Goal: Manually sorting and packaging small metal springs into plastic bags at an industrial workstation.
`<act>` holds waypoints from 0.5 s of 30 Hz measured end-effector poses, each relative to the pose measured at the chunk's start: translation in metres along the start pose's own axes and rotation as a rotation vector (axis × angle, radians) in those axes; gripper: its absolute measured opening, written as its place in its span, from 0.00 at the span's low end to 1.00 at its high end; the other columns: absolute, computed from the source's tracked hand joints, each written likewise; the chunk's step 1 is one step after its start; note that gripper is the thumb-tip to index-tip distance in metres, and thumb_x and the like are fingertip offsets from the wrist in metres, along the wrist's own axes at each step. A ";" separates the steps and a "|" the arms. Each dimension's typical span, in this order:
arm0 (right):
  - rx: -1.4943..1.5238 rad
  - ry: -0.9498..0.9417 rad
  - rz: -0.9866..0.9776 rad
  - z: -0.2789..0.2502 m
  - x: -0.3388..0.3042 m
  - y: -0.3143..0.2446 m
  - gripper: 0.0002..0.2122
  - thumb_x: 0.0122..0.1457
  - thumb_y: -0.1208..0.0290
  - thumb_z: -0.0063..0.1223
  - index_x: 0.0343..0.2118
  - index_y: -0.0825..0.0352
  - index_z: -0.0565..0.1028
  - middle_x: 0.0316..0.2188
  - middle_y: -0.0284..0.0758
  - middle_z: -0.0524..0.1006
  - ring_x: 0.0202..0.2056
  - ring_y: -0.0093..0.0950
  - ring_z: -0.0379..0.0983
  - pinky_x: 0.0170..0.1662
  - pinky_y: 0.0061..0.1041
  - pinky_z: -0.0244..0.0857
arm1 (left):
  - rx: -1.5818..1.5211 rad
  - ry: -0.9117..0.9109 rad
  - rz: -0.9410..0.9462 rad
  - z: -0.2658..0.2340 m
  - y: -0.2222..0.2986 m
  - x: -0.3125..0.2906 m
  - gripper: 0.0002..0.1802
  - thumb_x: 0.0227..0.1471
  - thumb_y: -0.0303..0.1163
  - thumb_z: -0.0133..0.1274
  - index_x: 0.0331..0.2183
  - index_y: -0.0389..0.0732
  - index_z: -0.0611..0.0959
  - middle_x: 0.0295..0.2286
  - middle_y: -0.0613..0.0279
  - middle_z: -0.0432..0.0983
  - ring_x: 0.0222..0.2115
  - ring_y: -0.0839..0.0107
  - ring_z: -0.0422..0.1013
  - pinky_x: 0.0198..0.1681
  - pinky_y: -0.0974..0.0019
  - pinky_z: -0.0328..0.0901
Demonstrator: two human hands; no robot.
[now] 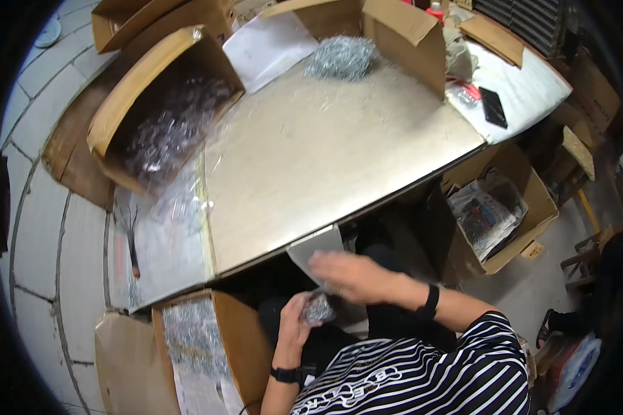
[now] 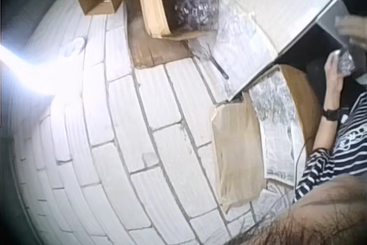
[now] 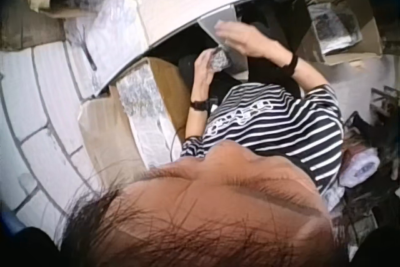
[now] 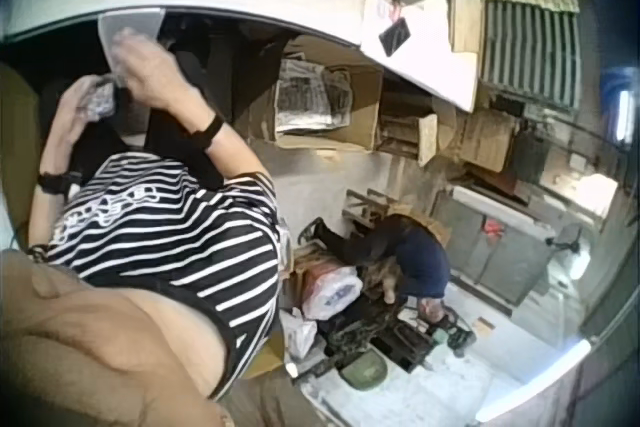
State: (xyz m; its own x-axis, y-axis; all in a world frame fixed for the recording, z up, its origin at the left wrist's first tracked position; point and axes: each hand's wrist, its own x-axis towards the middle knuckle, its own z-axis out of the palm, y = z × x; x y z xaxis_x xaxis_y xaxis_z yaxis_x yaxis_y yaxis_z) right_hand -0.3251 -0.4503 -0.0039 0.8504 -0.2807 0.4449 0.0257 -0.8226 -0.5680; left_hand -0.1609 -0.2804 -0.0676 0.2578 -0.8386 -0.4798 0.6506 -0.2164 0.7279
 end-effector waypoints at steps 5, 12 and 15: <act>-0.337 0.435 0.615 -0.124 0.032 0.168 0.21 0.58 0.67 0.47 0.53 0.68 0.65 0.54 0.49 0.65 0.57 0.43 0.60 0.61 0.33 0.51 | 0.039 0.075 -0.031 -0.039 -0.016 0.006 0.13 0.55 0.29 0.48 0.41 0.32 0.74 0.34 0.50 0.76 0.29 0.62 0.77 0.23 0.64 0.75; -0.408 0.106 0.966 -0.182 0.113 0.316 0.32 0.60 0.48 0.36 0.64 0.59 0.49 0.64 0.46 0.47 0.64 0.49 0.40 0.64 0.48 0.39 | -0.098 0.114 -0.075 -0.056 -0.039 0.015 0.13 0.57 0.30 0.48 0.41 0.32 0.75 0.34 0.49 0.76 0.28 0.61 0.77 0.24 0.61 0.77; -0.583 -0.163 0.911 -0.135 0.156 0.267 0.31 0.61 0.47 0.34 0.64 0.58 0.50 0.65 0.44 0.43 0.65 0.48 0.36 0.64 0.49 0.36 | -0.002 0.134 -0.115 -0.051 -0.035 0.020 0.12 0.53 0.26 0.51 0.40 0.32 0.75 0.33 0.51 0.77 0.29 0.64 0.77 0.25 0.62 0.77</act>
State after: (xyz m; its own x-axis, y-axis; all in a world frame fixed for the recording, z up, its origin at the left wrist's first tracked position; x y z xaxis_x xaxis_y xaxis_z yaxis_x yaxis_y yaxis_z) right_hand -0.2563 -0.7804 0.0071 0.4844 -0.8694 -0.0975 -0.8648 -0.4591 -0.2031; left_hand -0.1421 -0.2636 -0.1278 0.2742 -0.7342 -0.6211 0.6826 -0.3063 0.6635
